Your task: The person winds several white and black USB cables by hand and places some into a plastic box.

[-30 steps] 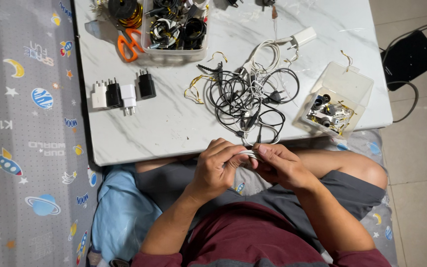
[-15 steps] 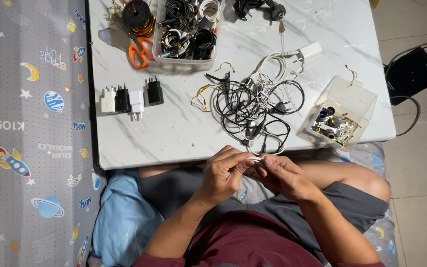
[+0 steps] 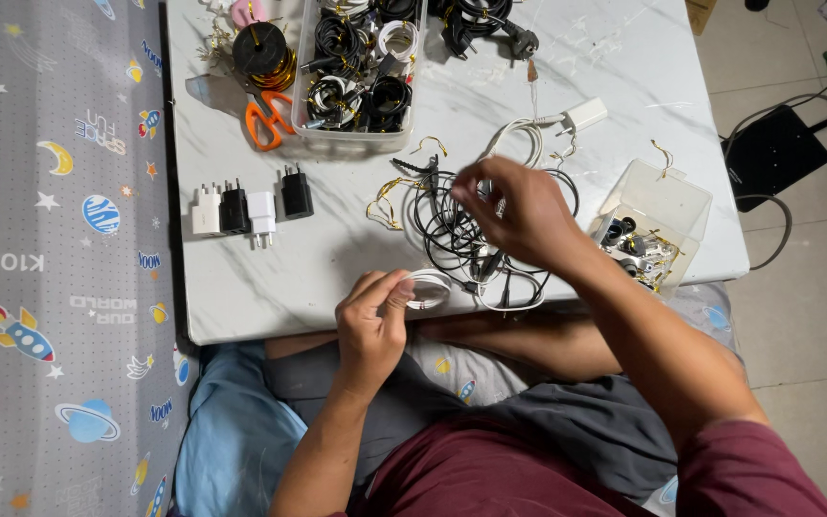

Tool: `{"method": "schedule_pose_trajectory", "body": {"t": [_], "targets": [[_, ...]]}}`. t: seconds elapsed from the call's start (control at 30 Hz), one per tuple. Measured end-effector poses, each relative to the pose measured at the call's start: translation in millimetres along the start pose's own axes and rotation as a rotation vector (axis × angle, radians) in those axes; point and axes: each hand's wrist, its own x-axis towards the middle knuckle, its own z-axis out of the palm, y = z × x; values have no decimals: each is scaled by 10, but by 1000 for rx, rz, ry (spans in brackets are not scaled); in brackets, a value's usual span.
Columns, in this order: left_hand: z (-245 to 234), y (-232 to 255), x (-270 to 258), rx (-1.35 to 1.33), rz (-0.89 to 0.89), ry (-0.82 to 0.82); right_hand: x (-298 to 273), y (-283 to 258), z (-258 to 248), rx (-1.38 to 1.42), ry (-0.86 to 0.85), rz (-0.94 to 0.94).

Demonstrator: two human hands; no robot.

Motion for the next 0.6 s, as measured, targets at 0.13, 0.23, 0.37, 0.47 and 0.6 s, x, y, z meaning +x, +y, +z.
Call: {"method": "schedule_pose_trajectory", "body": {"t": [0.13, 0.23, 0.37, 0.47, 0.6], "targets": [[-133, -146, -17, -78, -128, 56, 807, 353, 252, -385, -50, 1], [-212, -266, -13, -150, -154, 104, 1103, 609, 511, -478, -142, 93], [-284, -363, 69, -184, -157, 161, 1225, 924, 729, -497, -174, 188], [-251, -447, 128, -185, -158, 176, 1196, 1014, 759, -533, -138, 136], [-154, -435, 230, -163, -187, 205, 1118, 675, 470, -489, -41, 97]]}}
